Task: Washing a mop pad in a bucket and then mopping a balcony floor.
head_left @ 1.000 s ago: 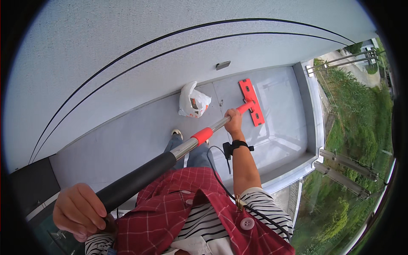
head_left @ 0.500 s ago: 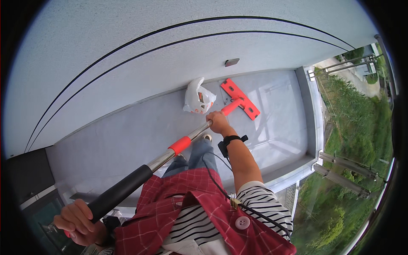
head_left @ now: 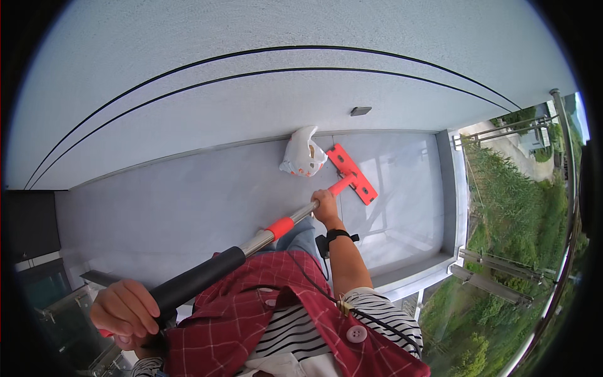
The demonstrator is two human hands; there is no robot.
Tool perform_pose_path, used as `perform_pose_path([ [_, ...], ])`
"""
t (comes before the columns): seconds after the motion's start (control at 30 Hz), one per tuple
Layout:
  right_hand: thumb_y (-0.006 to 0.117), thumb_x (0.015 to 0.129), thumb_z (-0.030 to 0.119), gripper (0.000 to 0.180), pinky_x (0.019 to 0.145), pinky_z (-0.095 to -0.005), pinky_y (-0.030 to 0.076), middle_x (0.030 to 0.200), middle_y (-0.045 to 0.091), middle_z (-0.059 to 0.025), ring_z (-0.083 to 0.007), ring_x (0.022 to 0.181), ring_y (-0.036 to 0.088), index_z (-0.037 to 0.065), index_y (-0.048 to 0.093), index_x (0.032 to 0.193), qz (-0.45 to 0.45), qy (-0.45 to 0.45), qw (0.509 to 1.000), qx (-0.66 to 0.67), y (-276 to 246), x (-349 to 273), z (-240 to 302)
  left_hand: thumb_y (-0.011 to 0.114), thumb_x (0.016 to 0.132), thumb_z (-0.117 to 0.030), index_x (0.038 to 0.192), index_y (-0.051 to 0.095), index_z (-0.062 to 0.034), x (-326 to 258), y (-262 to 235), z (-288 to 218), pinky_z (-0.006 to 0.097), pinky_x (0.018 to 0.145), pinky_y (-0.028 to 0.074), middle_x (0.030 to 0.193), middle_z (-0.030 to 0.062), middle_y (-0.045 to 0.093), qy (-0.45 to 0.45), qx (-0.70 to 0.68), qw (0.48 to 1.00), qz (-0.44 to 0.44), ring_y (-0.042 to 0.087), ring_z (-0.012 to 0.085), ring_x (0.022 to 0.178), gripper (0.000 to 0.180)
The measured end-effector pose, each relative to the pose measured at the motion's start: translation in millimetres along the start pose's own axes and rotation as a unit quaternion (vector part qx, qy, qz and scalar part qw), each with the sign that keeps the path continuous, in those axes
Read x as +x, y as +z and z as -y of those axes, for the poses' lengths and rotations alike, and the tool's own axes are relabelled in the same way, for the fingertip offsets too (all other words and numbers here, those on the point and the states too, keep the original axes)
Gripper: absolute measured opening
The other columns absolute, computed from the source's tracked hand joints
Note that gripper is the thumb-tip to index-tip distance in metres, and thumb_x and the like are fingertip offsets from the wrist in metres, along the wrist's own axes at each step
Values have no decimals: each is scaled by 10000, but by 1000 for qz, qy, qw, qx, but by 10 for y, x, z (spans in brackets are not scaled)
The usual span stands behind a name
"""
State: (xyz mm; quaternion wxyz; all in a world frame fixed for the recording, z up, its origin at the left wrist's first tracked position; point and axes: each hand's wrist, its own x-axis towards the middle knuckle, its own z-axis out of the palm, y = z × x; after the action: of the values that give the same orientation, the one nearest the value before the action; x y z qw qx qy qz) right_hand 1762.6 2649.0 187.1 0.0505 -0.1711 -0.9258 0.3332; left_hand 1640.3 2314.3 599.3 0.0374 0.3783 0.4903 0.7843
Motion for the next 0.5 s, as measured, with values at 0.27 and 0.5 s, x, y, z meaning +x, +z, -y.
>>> perform_pose_path([
  [0.27, 562, 639, -59, 425, 771, -386, 473, 967, 572, -148, -320, 939, 560, 52, 524, 1048, 84, -7, 954, 287, -218, 225, -279, 621, 748, -1, 678, 488, -77, 360, -391, 336, 225, 502, 487, 532, 10, 560, -2, -103, 994, 42, 588, 95, 449, 168],
  [0.5, 709, 627, 189, 721, 880, -441, 449, 1157, 497, -201, -353, 1066, 512, 36, 375, 1247, 123, 225, 966, -28, 34, 991, -1249, 584, 708, 6, 664, 393, -125, 132, -708, 243, 151, 423, 380, 433, -60, 425, 50, -166, 954, -245, 433, 10, 337, 236],
])
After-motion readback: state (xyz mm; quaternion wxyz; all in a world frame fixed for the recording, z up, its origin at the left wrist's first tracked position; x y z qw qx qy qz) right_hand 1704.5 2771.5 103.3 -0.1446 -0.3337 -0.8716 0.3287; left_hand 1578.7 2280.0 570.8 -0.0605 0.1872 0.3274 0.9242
